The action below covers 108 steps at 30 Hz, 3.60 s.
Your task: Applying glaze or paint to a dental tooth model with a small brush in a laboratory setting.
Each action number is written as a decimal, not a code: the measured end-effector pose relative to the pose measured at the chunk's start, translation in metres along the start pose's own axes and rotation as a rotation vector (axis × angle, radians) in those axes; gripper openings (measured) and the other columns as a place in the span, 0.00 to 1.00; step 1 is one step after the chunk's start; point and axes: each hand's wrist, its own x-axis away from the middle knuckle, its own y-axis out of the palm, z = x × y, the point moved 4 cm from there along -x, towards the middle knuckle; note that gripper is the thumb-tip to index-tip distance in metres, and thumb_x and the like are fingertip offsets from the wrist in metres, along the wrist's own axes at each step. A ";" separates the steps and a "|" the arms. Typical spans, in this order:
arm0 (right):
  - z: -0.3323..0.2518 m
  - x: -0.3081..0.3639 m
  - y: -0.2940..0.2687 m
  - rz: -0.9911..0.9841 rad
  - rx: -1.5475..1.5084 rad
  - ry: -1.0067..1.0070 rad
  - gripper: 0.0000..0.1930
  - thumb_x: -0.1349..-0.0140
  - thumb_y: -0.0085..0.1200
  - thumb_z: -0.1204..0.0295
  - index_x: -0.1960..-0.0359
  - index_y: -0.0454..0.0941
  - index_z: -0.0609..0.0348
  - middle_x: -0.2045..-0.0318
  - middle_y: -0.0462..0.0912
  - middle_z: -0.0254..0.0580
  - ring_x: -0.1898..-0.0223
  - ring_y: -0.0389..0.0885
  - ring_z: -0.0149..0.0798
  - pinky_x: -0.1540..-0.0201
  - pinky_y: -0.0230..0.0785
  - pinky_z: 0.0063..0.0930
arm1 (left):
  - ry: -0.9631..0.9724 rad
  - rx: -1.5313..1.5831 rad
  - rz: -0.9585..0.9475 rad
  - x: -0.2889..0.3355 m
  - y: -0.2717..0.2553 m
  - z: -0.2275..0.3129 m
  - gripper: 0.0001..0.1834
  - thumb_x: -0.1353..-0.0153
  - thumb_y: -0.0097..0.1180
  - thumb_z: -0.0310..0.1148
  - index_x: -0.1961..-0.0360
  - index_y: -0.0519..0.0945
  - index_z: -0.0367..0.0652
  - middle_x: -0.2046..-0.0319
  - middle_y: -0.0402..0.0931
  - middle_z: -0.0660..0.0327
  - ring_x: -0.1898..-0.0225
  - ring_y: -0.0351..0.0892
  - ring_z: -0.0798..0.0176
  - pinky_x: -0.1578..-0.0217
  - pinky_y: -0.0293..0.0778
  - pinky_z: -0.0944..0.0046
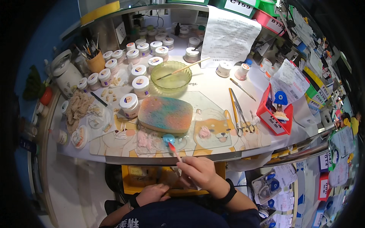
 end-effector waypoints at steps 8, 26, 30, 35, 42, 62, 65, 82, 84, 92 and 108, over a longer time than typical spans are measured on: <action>-0.001 0.008 0.005 -0.046 0.024 -0.065 0.20 0.61 0.62 0.74 0.62 0.76 0.62 0.69 0.77 0.43 0.81 0.75 0.35 0.80 0.66 0.24 | 0.095 0.187 0.081 -0.004 -0.016 0.001 0.18 0.46 0.62 0.38 0.57 0.75 0.42 0.72 0.75 0.58 0.69 0.79 0.56 0.70 0.75 0.60; -0.014 0.014 0.000 -0.028 -0.012 -0.164 0.17 0.54 0.59 0.72 0.60 0.77 0.62 0.69 0.76 0.39 0.78 0.75 0.35 0.79 0.67 0.25 | -0.008 1.769 0.099 -0.041 -0.051 0.032 0.18 0.32 0.46 0.32 0.44 0.71 0.35 0.72 0.73 0.67 0.75 0.70 0.75 0.71 0.67 0.77; -0.030 0.003 -0.007 -0.132 -0.076 -0.162 0.17 0.48 0.57 0.68 0.56 0.76 0.59 0.69 0.75 0.38 0.79 0.75 0.34 0.80 0.67 0.24 | -0.135 1.844 0.166 -0.039 -0.045 0.032 0.15 0.32 0.47 0.32 0.51 0.76 0.33 0.76 0.73 0.67 0.77 0.69 0.76 0.78 0.64 0.78; 0.026 -0.044 -0.044 -0.150 -0.182 0.229 0.18 0.46 0.54 0.79 0.51 0.76 0.60 0.60 0.78 0.47 0.78 0.75 0.29 0.77 0.69 0.22 | 0.214 1.751 0.590 -0.023 -0.068 0.020 0.09 0.35 0.46 0.24 0.61 0.77 0.30 0.85 0.68 0.62 0.85 0.65 0.70 0.83 0.63 0.72; 0.209 -0.122 -0.050 -0.103 -0.615 1.071 0.21 0.43 0.58 0.63 0.54 0.74 0.67 0.78 0.78 0.40 0.84 0.66 0.27 0.80 0.63 0.23 | 0.241 0.705 0.649 0.004 -0.080 0.022 0.08 0.33 0.49 0.31 0.61 0.75 0.37 0.72 0.73 0.61 0.77 0.69 0.71 0.80 0.63 0.71; 0.200 -0.145 -0.023 -0.059 -0.839 0.678 0.07 0.47 0.52 0.71 0.73 0.79 0.61 0.82 0.80 0.40 0.90 0.65 0.25 0.89 0.54 0.21 | 0.113 1.283 0.299 -0.017 -0.073 0.034 0.09 0.31 0.43 0.33 0.57 0.69 0.39 0.76 0.72 0.60 0.85 0.63 0.73 0.83 0.59 0.76; 0.191 -0.129 -0.041 0.045 -0.997 0.751 0.05 0.47 0.51 0.71 0.72 0.76 0.59 0.80 0.78 0.41 0.88 0.64 0.26 0.88 0.53 0.21 | 0.043 1.295 0.276 -0.015 -0.069 0.034 0.08 0.31 0.42 0.32 0.56 0.68 0.39 0.76 0.72 0.60 0.85 0.63 0.74 0.83 0.59 0.77; 0.076 -0.049 -0.061 0.115 -0.677 0.470 0.08 0.51 0.50 0.74 0.73 0.79 0.64 0.75 0.81 0.42 0.71 0.78 0.35 0.67 0.68 0.28 | 0.083 1.381 0.322 -0.018 -0.069 0.041 0.11 0.30 0.40 0.33 0.51 0.66 0.41 0.80 0.69 0.60 0.89 0.60 0.72 0.89 0.61 0.73; 0.070 -0.047 -0.050 -0.055 -0.564 0.388 0.08 0.53 0.49 0.76 0.72 0.79 0.62 0.76 0.79 0.43 0.72 0.77 0.36 0.67 0.68 0.29 | 0.057 1.368 0.319 -0.016 -0.070 0.042 0.11 0.30 0.40 0.33 0.51 0.67 0.41 0.80 0.69 0.60 0.89 0.60 0.71 0.88 0.61 0.74; 0.065 -0.034 -0.045 0.144 -0.509 0.391 0.05 0.53 0.52 0.76 0.73 0.76 0.62 0.79 0.76 0.42 0.73 0.77 0.39 0.69 0.67 0.30 | -0.040 1.383 0.301 -0.018 -0.073 0.041 0.11 0.30 0.39 0.34 0.51 0.67 0.43 0.81 0.68 0.64 0.88 0.59 0.73 0.90 0.58 0.75; 0.048 -0.032 -0.041 0.304 -0.533 0.338 0.04 0.50 0.49 0.76 0.74 0.74 0.62 0.80 0.74 0.42 0.78 0.73 0.37 0.74 0.63 0.28 | -0.008 1.349 0.325 -0.021 -0.074 0.040 0.15 0.29 0.36 0.35 0.47 0.65 0.39 0.83 0.64 0.64 0.88 0.56 0.74 0.91 0.52 0.77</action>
